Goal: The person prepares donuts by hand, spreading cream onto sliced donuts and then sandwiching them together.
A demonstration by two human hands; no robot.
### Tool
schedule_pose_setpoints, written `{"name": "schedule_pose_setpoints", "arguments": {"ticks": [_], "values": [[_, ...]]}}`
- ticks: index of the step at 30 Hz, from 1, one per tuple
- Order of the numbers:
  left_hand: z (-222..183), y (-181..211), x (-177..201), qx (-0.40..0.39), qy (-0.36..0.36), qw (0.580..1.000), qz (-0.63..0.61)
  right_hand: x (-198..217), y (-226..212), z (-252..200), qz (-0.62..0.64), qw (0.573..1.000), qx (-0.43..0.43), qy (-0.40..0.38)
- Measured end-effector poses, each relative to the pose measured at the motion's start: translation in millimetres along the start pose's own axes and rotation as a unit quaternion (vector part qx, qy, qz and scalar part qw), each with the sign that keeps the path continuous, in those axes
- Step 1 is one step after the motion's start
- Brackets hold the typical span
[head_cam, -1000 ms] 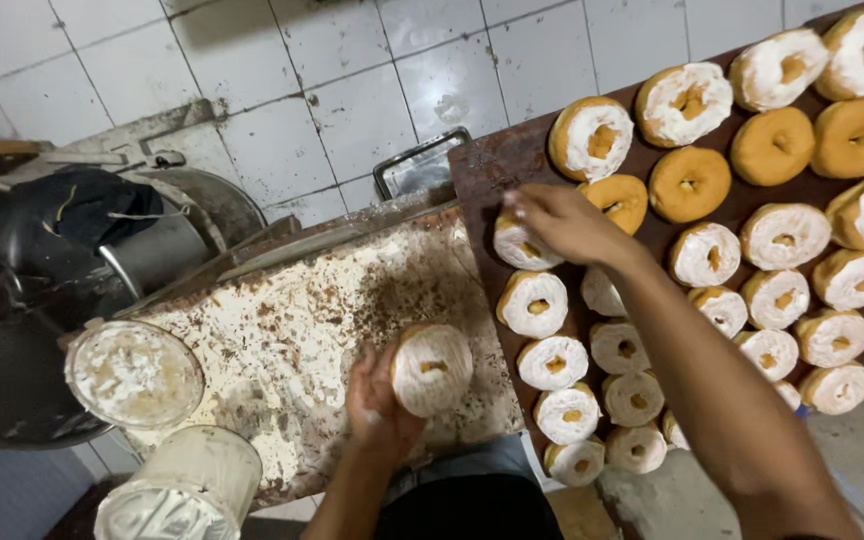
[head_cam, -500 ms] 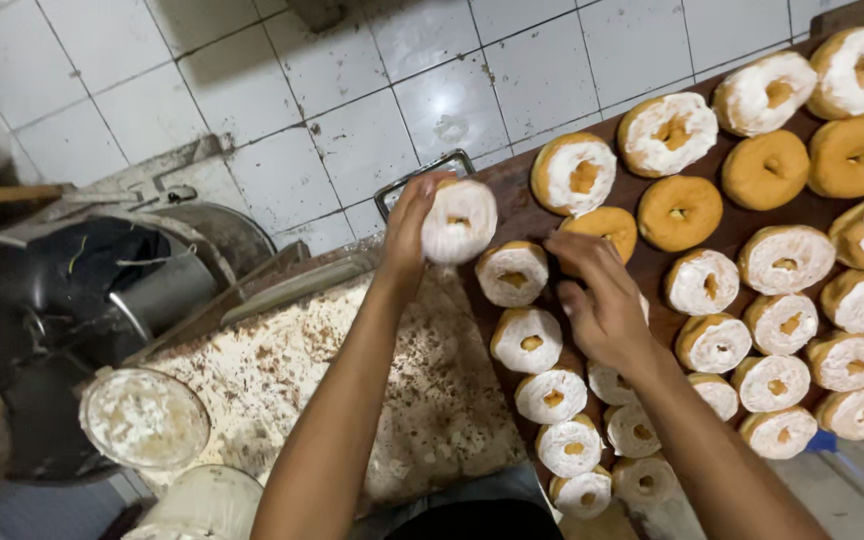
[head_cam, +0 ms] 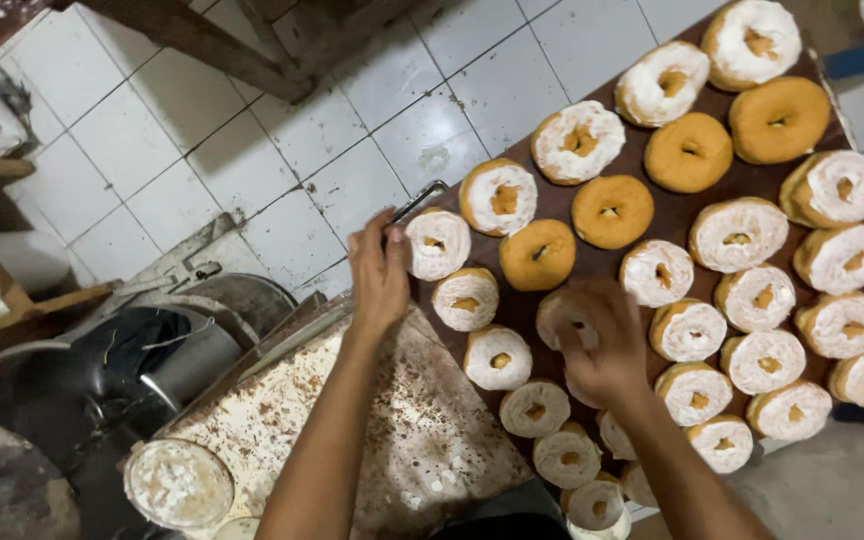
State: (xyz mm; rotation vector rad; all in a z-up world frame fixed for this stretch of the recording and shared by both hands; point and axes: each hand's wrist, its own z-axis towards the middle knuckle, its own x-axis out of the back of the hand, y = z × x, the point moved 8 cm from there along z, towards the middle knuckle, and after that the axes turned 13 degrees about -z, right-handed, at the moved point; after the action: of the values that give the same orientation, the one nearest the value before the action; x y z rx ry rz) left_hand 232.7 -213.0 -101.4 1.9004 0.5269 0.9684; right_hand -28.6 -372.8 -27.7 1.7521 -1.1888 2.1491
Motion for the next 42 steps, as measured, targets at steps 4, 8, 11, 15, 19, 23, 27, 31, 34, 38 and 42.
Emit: {"name": "schedule_pose_setpoints", "arguments": {"ticks": [4, 8, 11, 15, 19, 23, 27, 31, 34, 38, 42], "values": [[31.2, 25.7, -16.3, -0.140, -0.006, 0.989, 0.055, 2.2, 1.0, 45.8, -0.129, 0.988, 0.037, 0.081], [79.3, 18.6, -72.2, -0.007, -0.144, 0.984, 0.109, -12.2, -1.3, 57.9, -0.176, 0.983, 0.025, 0.054], [78.7, 30.3, -82.9, 0.006, -0.152, 0.982, 0.114, -17.6, -0.1, 57.9, -0.184, 0.980, 0.012, 0.069], [71.2, 46.2, -82.4, -0.051, -0.160, 0.982, 0.083, -29.7, 8.5, 58.9, -0.168, 0.983, -0.009, 0.073], [65.6, 38.5, -91.2, -0.050, -0.183, 0.982, -0.021, -35.7, 16.6, 61.4, -0.157, 0.983, -0.013, 0.093], [59.7, 33.1, -84.4, -0.032, -0.145, 0.952, -0.269, -35.7, 14.5, 59.7, -0.129, 0.987, 0.010, 0.098], [32.3, 30.6, -47.7, 0.134, -0.089, 0.900, -0.406, -39.1, 27.2, 42.2, 0.087, 0.987, -0.128, 0.040], [-27.3, 82.0, -14.5, 0.146, -0.140, 0.654, -0.729, -29.6, 21.7, -3.1, 0.456, 0.863, -0.216, 0.030], [-89.6, 101.7, 12.0, 0.174, -0.148, 0.554, -0.801, -33.5, -2.6, -46.7, 0.699, 0.669, -0.253, -0.018], [-176.1, 124.4, 56.0, 0.152, -0.213, 0.477, -0.839, -23.6, -85.2, -110.3, 0.863, 0.445, -0.206, -0.125], [-266.1, 127.6, 116.7, 0.104, -0.235, 0.452, -0.854, 6.2, -151.7, -166.8, 0.827, 0.498, -0.218, -0.143]]}}
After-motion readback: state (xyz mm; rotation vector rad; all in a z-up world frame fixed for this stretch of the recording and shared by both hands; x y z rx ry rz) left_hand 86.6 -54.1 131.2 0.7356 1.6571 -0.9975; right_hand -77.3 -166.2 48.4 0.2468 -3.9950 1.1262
